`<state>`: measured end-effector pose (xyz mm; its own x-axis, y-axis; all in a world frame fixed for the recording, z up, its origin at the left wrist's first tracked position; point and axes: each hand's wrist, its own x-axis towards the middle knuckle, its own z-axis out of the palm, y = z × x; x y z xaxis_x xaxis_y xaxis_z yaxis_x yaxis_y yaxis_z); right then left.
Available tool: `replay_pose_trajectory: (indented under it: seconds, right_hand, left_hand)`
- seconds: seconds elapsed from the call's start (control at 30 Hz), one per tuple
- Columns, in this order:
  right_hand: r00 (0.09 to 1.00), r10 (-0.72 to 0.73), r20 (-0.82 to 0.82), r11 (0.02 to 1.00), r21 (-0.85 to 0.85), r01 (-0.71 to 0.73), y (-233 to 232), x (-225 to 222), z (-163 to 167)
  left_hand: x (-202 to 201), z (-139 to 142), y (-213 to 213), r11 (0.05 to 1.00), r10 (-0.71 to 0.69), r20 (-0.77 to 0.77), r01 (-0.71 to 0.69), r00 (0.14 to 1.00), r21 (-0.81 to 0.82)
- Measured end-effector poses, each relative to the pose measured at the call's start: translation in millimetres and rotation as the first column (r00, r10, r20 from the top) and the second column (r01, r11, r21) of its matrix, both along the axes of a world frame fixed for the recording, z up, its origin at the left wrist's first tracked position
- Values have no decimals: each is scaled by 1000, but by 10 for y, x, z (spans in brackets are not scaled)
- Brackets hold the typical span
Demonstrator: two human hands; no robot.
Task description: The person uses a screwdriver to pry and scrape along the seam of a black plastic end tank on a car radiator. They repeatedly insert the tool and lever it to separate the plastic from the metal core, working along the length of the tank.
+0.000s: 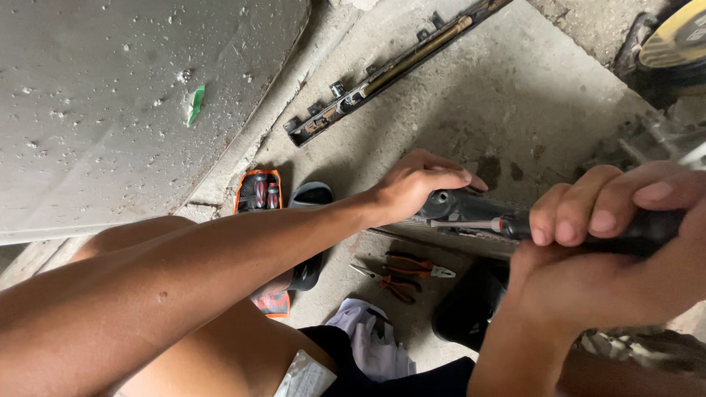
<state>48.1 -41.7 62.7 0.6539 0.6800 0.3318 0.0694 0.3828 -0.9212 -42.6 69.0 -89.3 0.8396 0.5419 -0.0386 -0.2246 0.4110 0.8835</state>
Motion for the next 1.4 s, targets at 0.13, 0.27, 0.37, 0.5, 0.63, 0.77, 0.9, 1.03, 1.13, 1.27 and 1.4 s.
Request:
replay_pose_trajectory:
  seconds: [0.13, 0.27, 0.37, 0.5, 0.63, 0.77, 0.9, 1.03, 1.13, 1.27, 1.4]
  right_hand:
    - [995, -46, -92, 999, 21, 48, 7, 47, -56]
    - [990, 5, -144, 998, 56, 4, 79, 276, -156]
    - [977, 65, -205, 996, 70, -51, 93, 425, -215]
    - [948, 127, -293, 989, 107, -99, 127, 505, -235]
    - [944, 168, -282, 985, 95, -147, 164, 502, -169]
    - [940, 179, -290, 984, 74, -164, 158, 483, -111]
    - [908, 216, -358, 976, 87, -199, 149, 535, -116]
    - [904, 245, -350, 969, 49, -244, 172, 678, -147]
    - [878, 302, -372, 951, 58, -303, 181, 756, -175]
    - [887, 283, -365, 959, 80, -273, 194, 732, -169]
    - [888, 307, -343, 951, 75, -300, 235, 589, -71]
  left_hand:
    - [-41, 69, -90, 999, 35, -26, -35, 999, -17]
    - [-28, 81, -120, 996, 86, -72, -85, 994, 21]
    - [16, 59, -119, 997, 73, -67, -75, 995, -34]
    - [48, 34, -114, 992, 124, -17, -124, 992, -5]
    - [22, 27, -92, 995, 78, -19, -79, 997, -63]
    - [4, 38, -71, 995, 55, -3, -55, 998, -83]
    - [5, 67, -54, 998, 66, -28, -66, 997, 23]
    - [-4, 78, -25, 997, 50, -36, -48, 998, 52]
    - [-9, 58, -10, 999, 23, -40, -22, 999, 29]
    - [-11, 43, 17, 997, 14, -47, -10, 999, 77]
    - [8, 143, 160, 977, -80, -94, 97, 992, 189]
